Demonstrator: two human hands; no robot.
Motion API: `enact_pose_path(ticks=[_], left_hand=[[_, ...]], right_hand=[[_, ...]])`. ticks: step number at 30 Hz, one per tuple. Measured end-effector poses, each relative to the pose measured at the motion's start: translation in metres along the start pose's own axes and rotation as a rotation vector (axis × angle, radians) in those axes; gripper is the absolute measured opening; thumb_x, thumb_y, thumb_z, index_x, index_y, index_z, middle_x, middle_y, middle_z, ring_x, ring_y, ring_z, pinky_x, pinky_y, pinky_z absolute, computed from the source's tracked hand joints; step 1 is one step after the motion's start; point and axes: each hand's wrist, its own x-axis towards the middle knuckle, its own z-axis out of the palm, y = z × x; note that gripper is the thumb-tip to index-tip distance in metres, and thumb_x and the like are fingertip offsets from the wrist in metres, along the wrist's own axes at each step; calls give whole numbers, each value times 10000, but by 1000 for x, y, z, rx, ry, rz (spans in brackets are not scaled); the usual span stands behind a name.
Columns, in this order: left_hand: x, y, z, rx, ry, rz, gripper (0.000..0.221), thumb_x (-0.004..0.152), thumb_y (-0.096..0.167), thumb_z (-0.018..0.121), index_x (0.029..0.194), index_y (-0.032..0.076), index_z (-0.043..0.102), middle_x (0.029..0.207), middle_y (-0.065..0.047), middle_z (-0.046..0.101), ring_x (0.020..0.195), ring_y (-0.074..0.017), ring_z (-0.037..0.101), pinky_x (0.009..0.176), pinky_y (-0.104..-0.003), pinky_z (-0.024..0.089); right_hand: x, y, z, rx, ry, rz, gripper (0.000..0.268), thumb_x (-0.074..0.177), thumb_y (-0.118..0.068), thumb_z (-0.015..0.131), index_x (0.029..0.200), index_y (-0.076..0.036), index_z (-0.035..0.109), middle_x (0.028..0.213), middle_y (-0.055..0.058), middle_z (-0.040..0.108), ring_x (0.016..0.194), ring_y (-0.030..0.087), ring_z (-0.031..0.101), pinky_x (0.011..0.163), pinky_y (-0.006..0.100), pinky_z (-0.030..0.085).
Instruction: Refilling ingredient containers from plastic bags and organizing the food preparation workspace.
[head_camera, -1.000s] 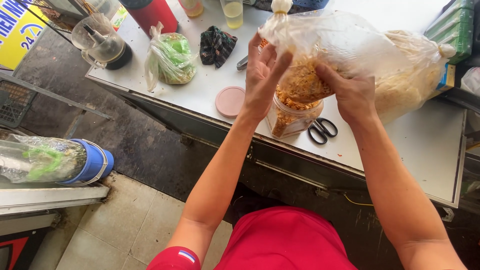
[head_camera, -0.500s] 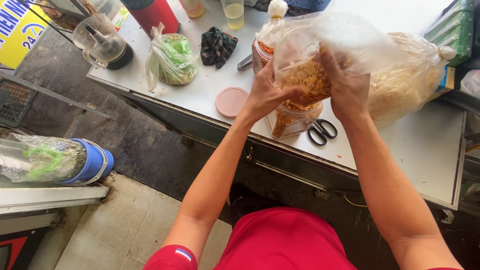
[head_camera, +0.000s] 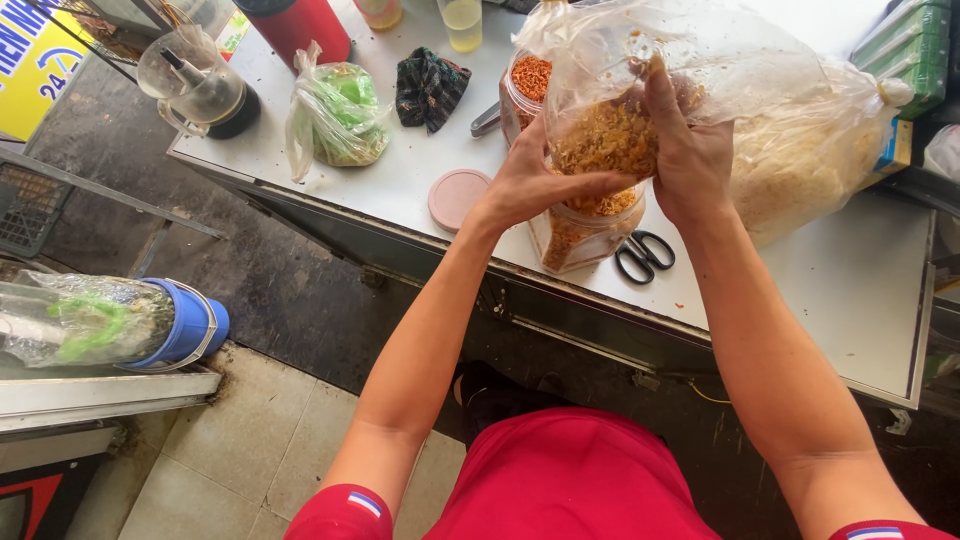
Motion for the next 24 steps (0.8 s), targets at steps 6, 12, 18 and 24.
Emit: enact_pose_path(ticks=[6, 12, 18, 24], left_hand=[[-3, -7, -3, -28, 39, 47, 1190, 725, 332, 990, 1618, 86, 243, 1478, -200, 607, 1387, -300, 614, 1179, -484, 504], [-13, -13, -6, -128, 29, 14, 1381, 672, 414, 999, 1693, 191, 97, 1553, -241, 555, 1523, -351, 486, 1288, -522, 363], [-53, -16, 6, 197, 34, 57, 1503, 606, 448, 1018, 1696, 211, 12, 1770, -194, 174, 1643, -376, 205, 1339, -538, 244], [-65, -18, 20, 336, 97, 23, 1569, 547, 413, 1039, 1661, 200, -45, 1677, -209, 189, 1574, -408, 234, 1289, -531, 276]], right_hand=[[0, -14, 12, 30, -18, -14, 375, 1056, -303, 725, 1278, -21, 616, 1263, 124, 699, 1199, 209, 709, 1070, 379, 601], [-1, -14, 13, 92, -2, -9, 340, 1060, -307, 722, 1244, -30, 654, 1214, 95, 723, 1140, 187, 726, 1029, 388, 643], [-2, -2, 7, 84, 1, -11, 280, 1084, -292, 713, 1182, -32, 685, 1137, 86, 726, 1053, 177, 738, 962, 385, 647], [-5, -4, 4, 131, 1, -33, 267, 1082, -275, 716, 1209, -46, 668, 1162, 78, 723, 1067, 179, 736, 953, 375, 652]])
